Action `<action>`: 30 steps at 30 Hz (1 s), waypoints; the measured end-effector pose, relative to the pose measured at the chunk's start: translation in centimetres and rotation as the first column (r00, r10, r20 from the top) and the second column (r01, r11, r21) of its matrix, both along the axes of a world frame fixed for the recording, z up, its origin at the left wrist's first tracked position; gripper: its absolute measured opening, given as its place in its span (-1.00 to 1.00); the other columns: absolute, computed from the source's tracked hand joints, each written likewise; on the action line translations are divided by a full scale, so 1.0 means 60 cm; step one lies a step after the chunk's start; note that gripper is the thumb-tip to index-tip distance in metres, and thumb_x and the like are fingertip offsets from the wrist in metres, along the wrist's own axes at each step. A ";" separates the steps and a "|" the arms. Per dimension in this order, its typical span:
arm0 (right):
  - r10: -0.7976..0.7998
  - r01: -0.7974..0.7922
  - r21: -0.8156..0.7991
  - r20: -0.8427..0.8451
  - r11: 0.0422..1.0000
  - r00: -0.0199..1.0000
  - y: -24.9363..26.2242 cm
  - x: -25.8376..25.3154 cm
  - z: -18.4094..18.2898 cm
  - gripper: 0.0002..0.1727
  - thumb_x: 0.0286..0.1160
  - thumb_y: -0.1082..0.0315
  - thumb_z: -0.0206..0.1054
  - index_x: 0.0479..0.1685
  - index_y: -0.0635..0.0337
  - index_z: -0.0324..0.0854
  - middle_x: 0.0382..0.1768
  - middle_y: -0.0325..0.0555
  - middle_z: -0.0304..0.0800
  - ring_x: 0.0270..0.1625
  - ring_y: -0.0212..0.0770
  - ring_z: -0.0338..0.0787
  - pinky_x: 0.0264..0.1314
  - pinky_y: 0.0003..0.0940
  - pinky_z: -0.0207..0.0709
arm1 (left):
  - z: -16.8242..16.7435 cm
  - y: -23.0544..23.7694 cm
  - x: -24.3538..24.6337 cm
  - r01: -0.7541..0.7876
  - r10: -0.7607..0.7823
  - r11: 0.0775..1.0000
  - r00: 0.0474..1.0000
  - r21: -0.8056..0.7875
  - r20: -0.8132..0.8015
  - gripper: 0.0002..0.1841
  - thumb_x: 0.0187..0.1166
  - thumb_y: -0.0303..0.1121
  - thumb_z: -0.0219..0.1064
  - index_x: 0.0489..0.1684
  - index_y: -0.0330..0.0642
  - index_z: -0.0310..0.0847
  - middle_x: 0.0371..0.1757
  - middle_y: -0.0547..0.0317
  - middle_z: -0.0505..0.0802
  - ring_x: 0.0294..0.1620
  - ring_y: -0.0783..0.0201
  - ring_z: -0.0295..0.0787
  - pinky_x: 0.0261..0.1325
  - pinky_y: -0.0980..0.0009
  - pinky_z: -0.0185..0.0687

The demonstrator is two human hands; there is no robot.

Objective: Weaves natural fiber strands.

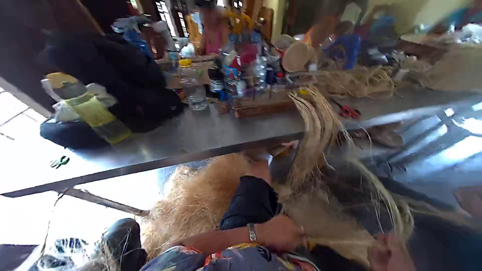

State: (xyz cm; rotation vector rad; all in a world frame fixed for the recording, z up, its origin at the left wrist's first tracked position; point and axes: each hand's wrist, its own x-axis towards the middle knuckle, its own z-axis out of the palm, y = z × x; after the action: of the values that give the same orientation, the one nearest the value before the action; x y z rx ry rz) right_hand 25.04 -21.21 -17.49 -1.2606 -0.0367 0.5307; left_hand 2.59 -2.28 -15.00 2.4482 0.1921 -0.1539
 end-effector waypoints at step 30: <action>-0.256 0.610 -0.431 0.636 0.665 0.728 -0.198 0.122 -0.107 -0.15 0.37 0.38 0.51 0.70 0.46 0.24 0.73 0.44 0.15 0.28 -0.07 0.80 0.19 -0.37 0.76 | -0.004 0.039 -0.058 0.009 -0.015 0.993 0.999 0.117 0.043 -0.59 0.72 -0.24 -0.01 -0.17 -0.28 0.77 -0.51 -0.06 0.79 -0.40 -0.06 0.80 -0.32 -0.10 0.60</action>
State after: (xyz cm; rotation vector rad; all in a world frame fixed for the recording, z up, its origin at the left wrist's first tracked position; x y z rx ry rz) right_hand 32.38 -33.07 -23.92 -1.9713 -0.0035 -0.3143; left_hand -0.89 0.04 -15.21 2.5671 0.1714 -0.0963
